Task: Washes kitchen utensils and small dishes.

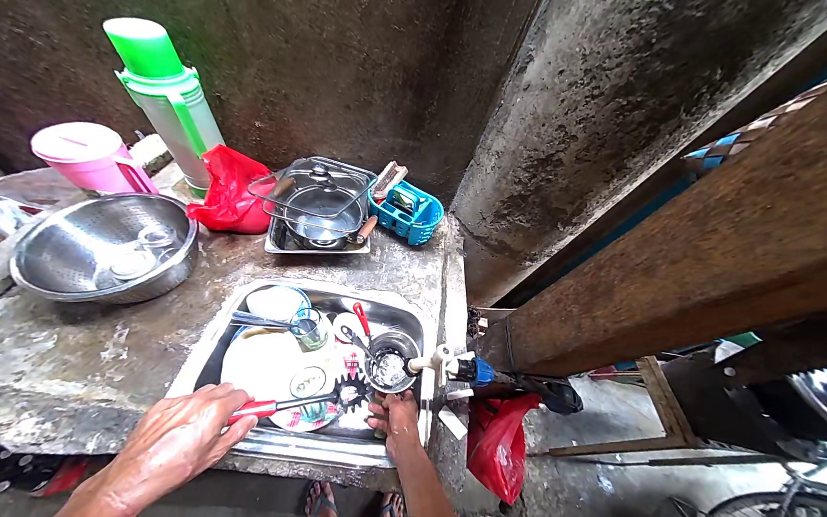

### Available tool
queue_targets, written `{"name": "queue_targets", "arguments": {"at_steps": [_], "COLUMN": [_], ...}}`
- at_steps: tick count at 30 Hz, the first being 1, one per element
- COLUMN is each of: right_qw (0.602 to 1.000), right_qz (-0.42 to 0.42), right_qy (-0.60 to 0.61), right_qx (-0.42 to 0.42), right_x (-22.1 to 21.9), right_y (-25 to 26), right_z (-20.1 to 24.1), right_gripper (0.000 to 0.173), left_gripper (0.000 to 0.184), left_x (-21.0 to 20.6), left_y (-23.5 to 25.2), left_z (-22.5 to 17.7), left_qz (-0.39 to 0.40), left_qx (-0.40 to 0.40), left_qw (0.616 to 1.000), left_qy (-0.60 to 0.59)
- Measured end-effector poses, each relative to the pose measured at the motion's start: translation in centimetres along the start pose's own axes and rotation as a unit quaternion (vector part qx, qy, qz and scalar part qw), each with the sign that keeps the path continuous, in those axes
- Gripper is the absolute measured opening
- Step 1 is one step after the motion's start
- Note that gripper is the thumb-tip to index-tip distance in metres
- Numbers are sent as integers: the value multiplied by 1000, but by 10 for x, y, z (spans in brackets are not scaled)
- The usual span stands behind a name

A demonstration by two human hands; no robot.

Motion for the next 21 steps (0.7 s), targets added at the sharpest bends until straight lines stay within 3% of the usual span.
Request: {"name": "queue_targets", "arguments": {"at_steps": [21], "right_qw": [1000], "right_qz": [7], "right_qy": [6], "right_qx": [6], "right_x": [0], "right_y": [-3], "right_z": [1], "right_gripper": [44], "left_gripper": [35], "left_x": [-3], "left_y": [1], "left_z": [-5], "left_qz": [-17], "left_qx": [-14], "left_qw": [1000], "left_qy": [-9]}}
Point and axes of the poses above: each hand's wrist, its own y-axis towards the middle knuckle, its own x-axis out of the back of the hand, z = x × y, the point moved 4 cm from there along y, towards the middle knuckle, and after that the axes turned 13 degrees about -y, right-handed, at the moved point
